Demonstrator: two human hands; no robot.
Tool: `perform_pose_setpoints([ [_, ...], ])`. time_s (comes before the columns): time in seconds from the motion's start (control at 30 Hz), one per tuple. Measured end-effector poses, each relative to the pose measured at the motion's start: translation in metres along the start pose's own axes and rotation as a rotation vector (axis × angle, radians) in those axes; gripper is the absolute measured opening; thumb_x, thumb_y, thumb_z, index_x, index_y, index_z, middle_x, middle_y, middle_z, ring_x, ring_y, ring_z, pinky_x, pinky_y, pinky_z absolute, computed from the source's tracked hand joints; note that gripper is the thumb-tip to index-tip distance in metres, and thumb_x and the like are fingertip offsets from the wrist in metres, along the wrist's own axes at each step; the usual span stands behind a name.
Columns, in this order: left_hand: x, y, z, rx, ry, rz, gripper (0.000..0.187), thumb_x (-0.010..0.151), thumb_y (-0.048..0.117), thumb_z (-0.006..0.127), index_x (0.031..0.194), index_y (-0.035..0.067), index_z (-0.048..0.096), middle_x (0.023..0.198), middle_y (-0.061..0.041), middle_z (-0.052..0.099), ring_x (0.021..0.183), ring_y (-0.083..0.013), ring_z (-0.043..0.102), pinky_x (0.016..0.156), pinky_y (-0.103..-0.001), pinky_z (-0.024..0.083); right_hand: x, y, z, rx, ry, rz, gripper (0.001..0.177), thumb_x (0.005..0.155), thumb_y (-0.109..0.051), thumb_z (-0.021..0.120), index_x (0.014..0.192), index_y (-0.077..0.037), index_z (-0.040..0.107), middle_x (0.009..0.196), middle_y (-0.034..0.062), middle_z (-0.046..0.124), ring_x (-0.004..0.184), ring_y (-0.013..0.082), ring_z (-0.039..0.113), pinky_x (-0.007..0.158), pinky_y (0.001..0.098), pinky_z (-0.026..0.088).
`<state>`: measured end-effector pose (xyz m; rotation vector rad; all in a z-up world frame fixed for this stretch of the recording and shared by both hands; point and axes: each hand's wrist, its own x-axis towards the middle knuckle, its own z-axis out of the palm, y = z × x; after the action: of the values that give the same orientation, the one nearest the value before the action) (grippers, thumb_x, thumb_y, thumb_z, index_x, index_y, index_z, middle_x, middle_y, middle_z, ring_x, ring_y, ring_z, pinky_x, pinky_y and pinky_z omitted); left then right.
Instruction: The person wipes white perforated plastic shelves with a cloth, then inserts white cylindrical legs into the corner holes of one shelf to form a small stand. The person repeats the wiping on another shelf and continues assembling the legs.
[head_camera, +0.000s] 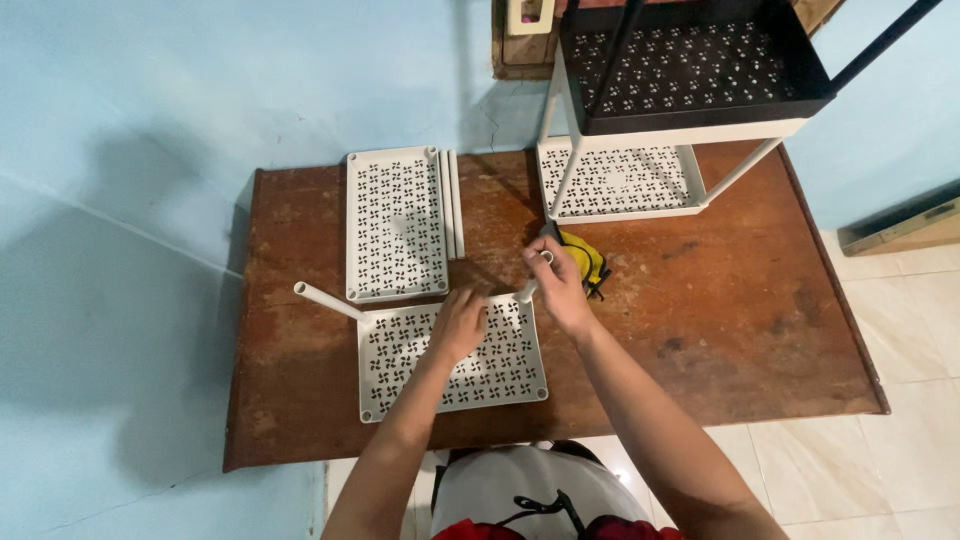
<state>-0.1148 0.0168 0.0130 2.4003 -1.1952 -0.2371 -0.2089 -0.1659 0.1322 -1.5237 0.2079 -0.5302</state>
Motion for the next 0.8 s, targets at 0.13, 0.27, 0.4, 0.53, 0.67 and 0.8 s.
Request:
perform_pose_setpoints([
  [0.13, -0.011, -0.003, 0.019, 0.067, 0.005, 0.052, 0.055, 0.097, 0.008, 0.054, 0.150, 0.006, 0.045, 0.155, -0.014, 0.044, 0.146, -0.0310, 0.037, 0.125, -0.055, 0.016, 0.009, 0.024, 0.003, 0.201, 0.061, 0.055, 0.043, 0.110, -0.026, 0.050, 0.071, -0.010, 0.041, 0.066, -0.0040, 0.036, 0.061, 0.0084, 0.031, 0.056, 0.0281, 0.028],
  [0.27, -0.015, 0.004, 0.016, 0.141, -0.074, 0.017, 0.072, 0.088, 0.005, 0.059, 0.155, 0.005, 0.034, 0.162, -0.013, 0.034, 0.152, -0.0309, 0.025, 0.127, -0.055, 0.012, 0.010, 0.040, -0.003, 0.205, 0.065, 0.116, 0.041, 0.104, -0.031, 0.043, 0.069, -0.010, 0.037, 0.065, -0.0033, 0.032, 0.060, 0.0103, 0.028, 0.055, 0.0295, 0.025],
  [0.4, -0.016, 0.001, 0.013, 0.118, -0.052, 0.034, 0.072, 0.089, 0.006, 0.058, 0.157, 0.005, 0.033, 0.164, -0.012, 0.031, 0.154, -0.0319, 0.021, 0.126, -0.056, 0.013, 0.018, 0.049, -0.012, 0.183, -0.032, 0.108, 0.038, 0.095, -0.029, 0.043, 0.064, -0.007, 0.039, 0.061, -0.0004, 0.037, 0.056, 0.0120, 0.032, 0.053, 0.0313, 0.027],
  [0.53, -0.018, -0.002, 0.018, 0.059, -0.051, 0.042, 0.064, 0.094, 0.011, 0.055, 0.155, 0.005, 0.036, 0.163, -0.012, 0.032, 0.154, -0.0326, 0.022, 0.126, -0.056, 0.013, 0.018, 0.054, -0.016, 0.348, -0.115, 0.144, 0.037, 0.096, -0.026, 0.046, 0.065, -0.007, 0.037, 0.062, -0.0002, 0.036, 0.057, 0.0122, 0.030, 0.054, 0.0313, 0.025],
  [0.67, -0.005, 0.003, 0.003, -0.157, -0.117, -0.043, 0.054, 0.102, 0.024, 0.051, 0.152, 0.007, 0.041, 0.162, -0.015, 0.033, 0.150, -0.0332, 0.030, 0.122, -0.056, 0.022, 0.018, 0.056, -0.018, 0.137, -0.065, 0.096, 0.043, 0.100, -0.032, 0.046, 0.066, -0.006, 0.043, 0.063, -0.0007, 0.040, 0.059, 0.0097, 0.033, 0.054, 0.0295, 0.027],
  [0.8, 0.010, 0.030, -0.037, -0.614, 0.099, -0.058, 0.051, 0.109, 0.035, 0.044, 0.151, 0.008, 0.048, 0.156, -0.016, 0.046, 0.145, -0.0327, 0.045, 0.120, -0.051, 0.040, 0.009, 0.066, -0.016, -0.117, -0.016, 0.039, 0.029, 0.100, -0.027, 0.059, 0.084, -0.005, 0.051, 0.075, 0.0003, 0.048, 0.069, 0.0097, 0.045, 0.060, 0.0276, 0.038],
])
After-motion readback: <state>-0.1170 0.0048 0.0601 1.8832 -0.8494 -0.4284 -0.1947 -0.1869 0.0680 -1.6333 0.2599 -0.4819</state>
